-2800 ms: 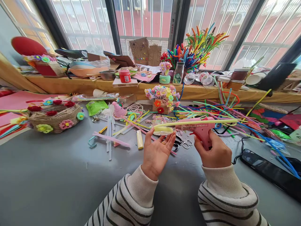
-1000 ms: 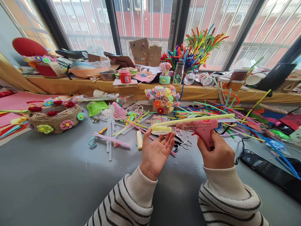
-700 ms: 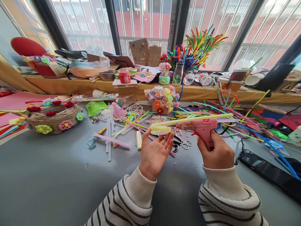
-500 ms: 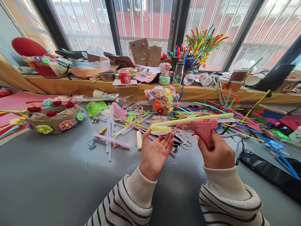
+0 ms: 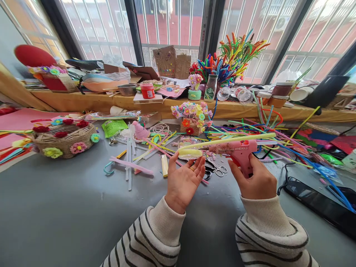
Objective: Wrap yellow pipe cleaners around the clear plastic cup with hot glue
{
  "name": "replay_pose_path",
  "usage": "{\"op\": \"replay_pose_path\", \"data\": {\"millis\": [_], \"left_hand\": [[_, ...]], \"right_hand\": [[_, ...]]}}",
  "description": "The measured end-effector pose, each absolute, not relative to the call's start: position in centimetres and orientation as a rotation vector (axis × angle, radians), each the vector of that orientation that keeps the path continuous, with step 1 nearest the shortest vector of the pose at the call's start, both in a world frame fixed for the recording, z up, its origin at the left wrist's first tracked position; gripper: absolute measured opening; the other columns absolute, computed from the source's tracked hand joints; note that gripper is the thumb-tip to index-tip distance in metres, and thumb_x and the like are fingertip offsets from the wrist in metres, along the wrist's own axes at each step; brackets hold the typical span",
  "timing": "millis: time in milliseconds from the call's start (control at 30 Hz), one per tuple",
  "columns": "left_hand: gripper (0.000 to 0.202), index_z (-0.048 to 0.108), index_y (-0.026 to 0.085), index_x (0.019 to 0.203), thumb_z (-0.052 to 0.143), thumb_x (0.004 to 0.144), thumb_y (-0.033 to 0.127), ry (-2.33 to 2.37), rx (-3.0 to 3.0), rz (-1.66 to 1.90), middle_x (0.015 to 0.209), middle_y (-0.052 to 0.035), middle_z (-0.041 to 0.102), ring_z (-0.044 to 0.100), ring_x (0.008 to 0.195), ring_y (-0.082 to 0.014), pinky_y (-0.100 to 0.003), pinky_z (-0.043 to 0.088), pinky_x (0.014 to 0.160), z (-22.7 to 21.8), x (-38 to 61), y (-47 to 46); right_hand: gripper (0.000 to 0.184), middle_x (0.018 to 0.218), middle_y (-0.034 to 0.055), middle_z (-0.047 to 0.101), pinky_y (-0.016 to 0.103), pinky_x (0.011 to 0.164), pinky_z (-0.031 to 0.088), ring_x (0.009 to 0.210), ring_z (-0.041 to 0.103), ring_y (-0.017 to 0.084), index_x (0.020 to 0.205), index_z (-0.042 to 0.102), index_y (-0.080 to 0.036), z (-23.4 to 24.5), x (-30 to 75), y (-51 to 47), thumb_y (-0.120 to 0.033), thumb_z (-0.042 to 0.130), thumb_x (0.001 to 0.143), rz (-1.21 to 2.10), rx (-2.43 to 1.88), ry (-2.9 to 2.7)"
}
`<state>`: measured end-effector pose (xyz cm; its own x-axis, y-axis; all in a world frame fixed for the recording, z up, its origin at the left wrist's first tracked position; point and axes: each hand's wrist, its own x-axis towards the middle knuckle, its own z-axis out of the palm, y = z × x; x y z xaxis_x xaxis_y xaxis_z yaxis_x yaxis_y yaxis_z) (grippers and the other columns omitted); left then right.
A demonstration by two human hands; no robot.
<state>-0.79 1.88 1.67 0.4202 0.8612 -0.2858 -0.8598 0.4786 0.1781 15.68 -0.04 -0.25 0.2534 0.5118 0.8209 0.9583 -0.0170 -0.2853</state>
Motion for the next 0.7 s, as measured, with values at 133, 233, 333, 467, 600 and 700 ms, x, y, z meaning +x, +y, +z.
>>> {"op": "replay_pose_path", "data": {"millis": [133,233,333,467,600,700], "left_hand": [[0.038,0.049,0.007,0.097,0.052,0.072,0.036,0.359,-0.006,1.076,0.091,-0.0149,0.060,0.062,0.080,-0.0211,-0.028,0.053,0.062,1.70,-0.76,1.89],[0.038,0.049,0.007,0.096,0.052,0.072,0.037,0.365,-0.008,1.076,0.089,-0.0144,0.060,0.062,0.080,-0.0207,-0.028,0.053,0.062,1.73,-0.74,1.91],[0.037,0.049,0.007,0.095,0.052,0.071,0.036,0.367,-0.001,1.075,0.088,-0.0138,0.060,0.062,0.079,-0.0202,-0.027,0.052,0.062,1.71,-0.72,1.93],[0.038,0.048,0.006,0.095,0.053,0.071,0.036,0.361,0.009,1.072,0.089,-0.0132,0.059,0.061,0.080,-0.0200,-0.026,0.052,0.063,1.56,-0.71,1.91],[0.039,0.048,0.006,0.095,0.054,0.070,0.035,0.354,0.024,1.072,0.090,-0.0128,0.058,0.060,0.082,-0.0198,-0.025,0.051,0.064,1.47,-0.78,1.88],[0.038,0.048,0.006,0.094,0.054,0.070,0.034,0.356,0.023,1.072,0.091,-0.0129,0.058,0.060,0.082,-0.0198,-0.026,0.051,0.064,1.50,-0.82,1.89]], "right_hand": [[0.044,0.056,0.0042,0.054,0.026,0.045,0.032,0.044,0.039,0.013,0.076,0.060,-0.012,-0.21,15.64,-0.02,-0.054,0.046,0.073,-0.626,-1.658,-1.374],[0.043,0.056,0.0042,0.054,0.026,0.045,0.033,0.044,0.039,0.013,0.077,0.060,-0.012,-0.28,15.66,0.07,-0.051,0.045,0.074,-0.627,-1.660,-1.371],[0.044,0.055,0.0044,0.054,0.026,0.044,0.033,0.043,0.039,0.013,0.077,0.061,-0.011,-0.41,15.74,0.20,-0.051,0.043,0.075,-0.677,-1.647,-1.365],[0.043,0.055,0.0048,0.055,0.026,0.045,0.033,0.043,0.040,0.014,0.079,0.061,-0.009,-0.47,15.79,0.23,-0.048,0.044,0.075,-0.696,-1.648,-1.390],[0.040,0.056,0.0049,0.055,0.026,0.046,0.034,0.044,0.042,0.014,0.079,0.061,-0.010,-0.32,15.71,0.08,-0.046,0.044,0.075,-0.669,-1.661,-1.384],[0.038,0.058,0.0058,0.056,0.027,0.047,0.035,0.045,0.042,0.014,0.082,0.061,-0.009,-0.28,15.71,0.00,-0.044,0.046,0.074,-0.643,-1.685,-1.397]]}}
